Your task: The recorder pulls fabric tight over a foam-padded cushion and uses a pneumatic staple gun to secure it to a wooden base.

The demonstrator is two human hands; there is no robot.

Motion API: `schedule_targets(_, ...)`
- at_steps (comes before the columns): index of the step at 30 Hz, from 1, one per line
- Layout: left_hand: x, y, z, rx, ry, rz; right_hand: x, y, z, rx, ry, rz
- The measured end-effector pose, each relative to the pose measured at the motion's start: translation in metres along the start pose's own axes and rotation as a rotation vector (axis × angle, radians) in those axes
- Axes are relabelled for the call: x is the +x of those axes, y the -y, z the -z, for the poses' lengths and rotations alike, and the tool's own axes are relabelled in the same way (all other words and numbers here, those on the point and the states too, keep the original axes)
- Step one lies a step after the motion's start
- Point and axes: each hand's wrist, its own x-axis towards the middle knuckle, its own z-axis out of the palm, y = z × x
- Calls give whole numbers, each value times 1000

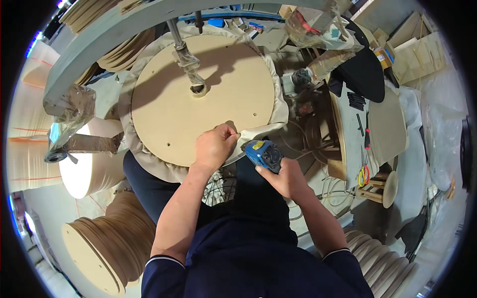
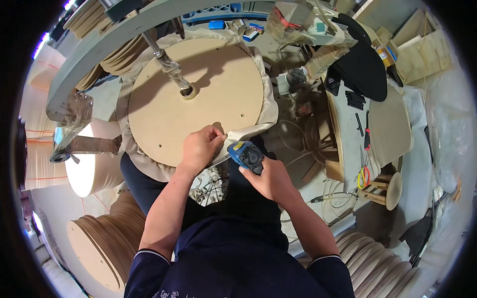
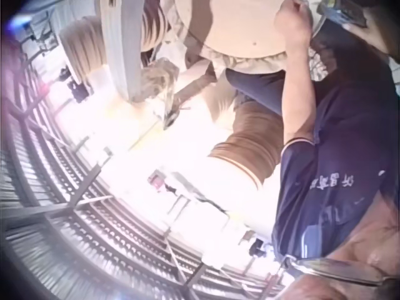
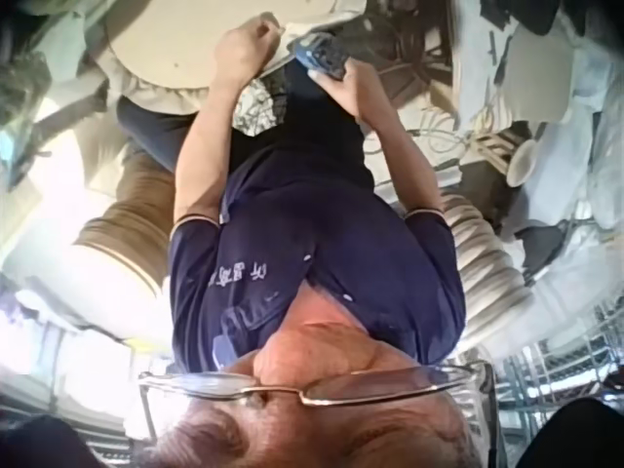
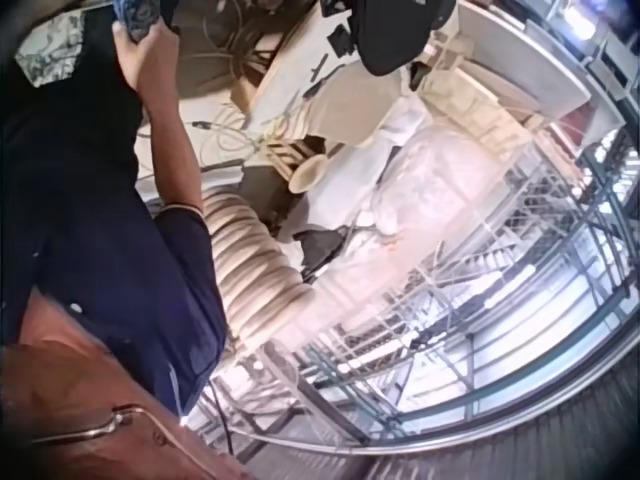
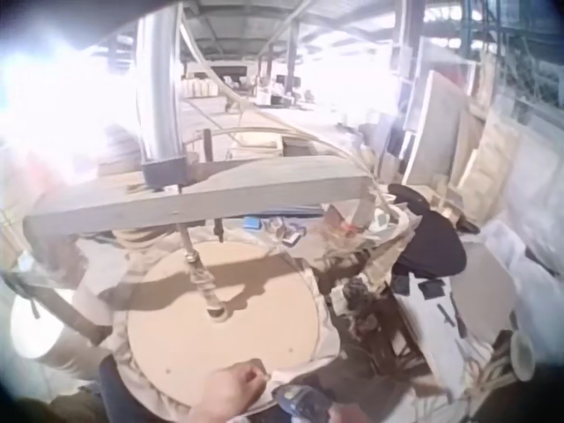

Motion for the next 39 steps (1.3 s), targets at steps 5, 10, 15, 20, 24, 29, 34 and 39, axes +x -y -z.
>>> schedule_targets(5,4,6,-8,64,-44,-52,16,24,-4,-58,17,-84)
schedule_targets(10,9,2,-18,95,-48,-40,21,19,-6,-20,-55,-54)
schedule_targets(15,-2,9,-7,-92,-19,-219,3,-5,15,216,-49,-244)
schedule_targets(20,-6,6,16,187,330,-387,-22,-13,26,315,-34,-318)
schedule_targets(24,7,7,23,128,376,-523,-34,-20,14,352,-58,-289)
schedule_targets(29,5,3,17,210,299,-430,-26,-11,15,152,13,-180)
schedule_targets(34,9,5,8,148,159,-254,-15,0,13,55,55,-94)
schedule_targets(39,13,4,6,46,112,-127,-4,-4,0,66,24,-54)
